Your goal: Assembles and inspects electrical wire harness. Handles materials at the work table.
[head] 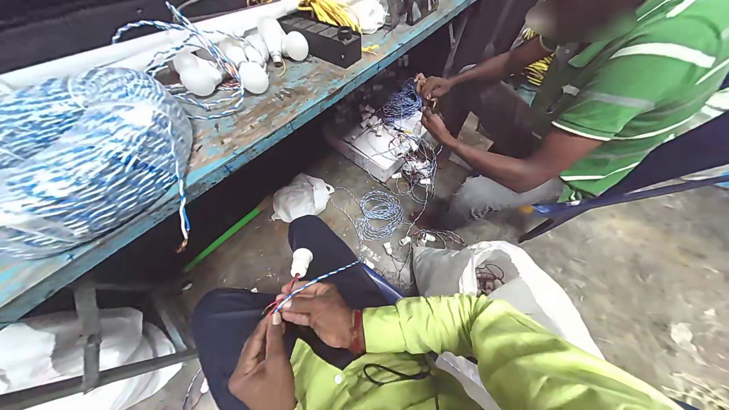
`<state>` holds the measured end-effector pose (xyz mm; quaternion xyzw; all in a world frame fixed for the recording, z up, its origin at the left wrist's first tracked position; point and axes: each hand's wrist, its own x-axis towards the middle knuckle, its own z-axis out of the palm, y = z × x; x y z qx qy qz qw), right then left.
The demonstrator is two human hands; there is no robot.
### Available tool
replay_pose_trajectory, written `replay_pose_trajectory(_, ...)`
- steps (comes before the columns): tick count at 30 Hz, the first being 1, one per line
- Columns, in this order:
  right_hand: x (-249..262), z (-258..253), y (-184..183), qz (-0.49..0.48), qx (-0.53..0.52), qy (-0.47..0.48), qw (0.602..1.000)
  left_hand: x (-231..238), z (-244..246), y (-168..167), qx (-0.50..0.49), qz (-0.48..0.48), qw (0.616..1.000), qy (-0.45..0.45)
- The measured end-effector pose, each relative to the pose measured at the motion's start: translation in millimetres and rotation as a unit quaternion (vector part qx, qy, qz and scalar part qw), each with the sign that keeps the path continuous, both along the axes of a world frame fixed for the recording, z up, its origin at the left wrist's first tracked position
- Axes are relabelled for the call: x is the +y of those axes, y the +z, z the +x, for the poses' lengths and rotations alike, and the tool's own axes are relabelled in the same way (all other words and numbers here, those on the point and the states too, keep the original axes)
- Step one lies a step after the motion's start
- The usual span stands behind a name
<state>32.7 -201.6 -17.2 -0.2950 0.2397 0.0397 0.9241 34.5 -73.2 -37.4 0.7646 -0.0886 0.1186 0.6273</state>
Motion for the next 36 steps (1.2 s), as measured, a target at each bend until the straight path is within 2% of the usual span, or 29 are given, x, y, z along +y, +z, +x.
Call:
replay_pose_trajectory(3, 1, 1, 0, -0.024, -0.005, -0.014, 1.0, -2, -1, -3, -0.012, 0.008, 1.0, 0.006)
replay_pose_trajectory(6, 0, -1, 1, -0.037, -0.027, -0.014, 0.999, -6, -4, 0, 0.028, -0.05, 0.998, 0.022)
replay_pose_trajectory(9, 0, -2, -2, -0.069, -0.081, 0.017, 0.994, -4, -4, 3, 0.064, -0.09, 0.993, 0.041)
replay_pose_trajectory(12, -1, -2, -7, -0.145, -0.133, 0.049, 0.979, 2, -2, 5, 0.046, -0.067, 0.996, 0.038)
replay_pose_trajectory(14, -4, -1, -9, -0.157, -0.146, 0.072, 0.974, 3, -1, 7, 0.051, -0.078, 0.995, 0.034)
replay_pose_trajectory(19, -17, -2, -4, -0.202, -0.183, 0.115, 0.955, 0, 0, 17, 0.215, -0.158, 0.964, 0.001)
replay_pose_trajectory(21, -18, -8, -17, -0.181, -0.219, 0.149, 0.947, 1, -9, 22, 0.277, -0.2, 0.94, 0.01)
replay_pose_trajectory(24, -16, 1, -31, -0.023, -0.236, 0.179, 0.955, 0, -5, 26, 0.307, -0.244, 0.92, 0.018)
replay_pose_trajectory(26, -15, 1, -35, 0.066, -0.207, 0.188, 0.958, -2, -5, 17, 0.298, -0.242, 0.923, 0.02)
replay_pose_trajectory(27, -14, -1, -34, 0.078, -0.181, 0.193, 0.961, -1, -5, 14, 0.289, -0.237, 0.927, 0.023)
replay_pose_trajectory(31, -7, -5, -15, 0.039, -0.023, 0.177, 0.983, 2, -3, 10, 0.175, -0.195, 0.965, 0.023)
replay_pose_trajectory(36, -5, -6, -2, -0.003, 0.033, 0.182, 0.983, 8, -1, 4, 0.07, -0.114, 0.991, 0.005)
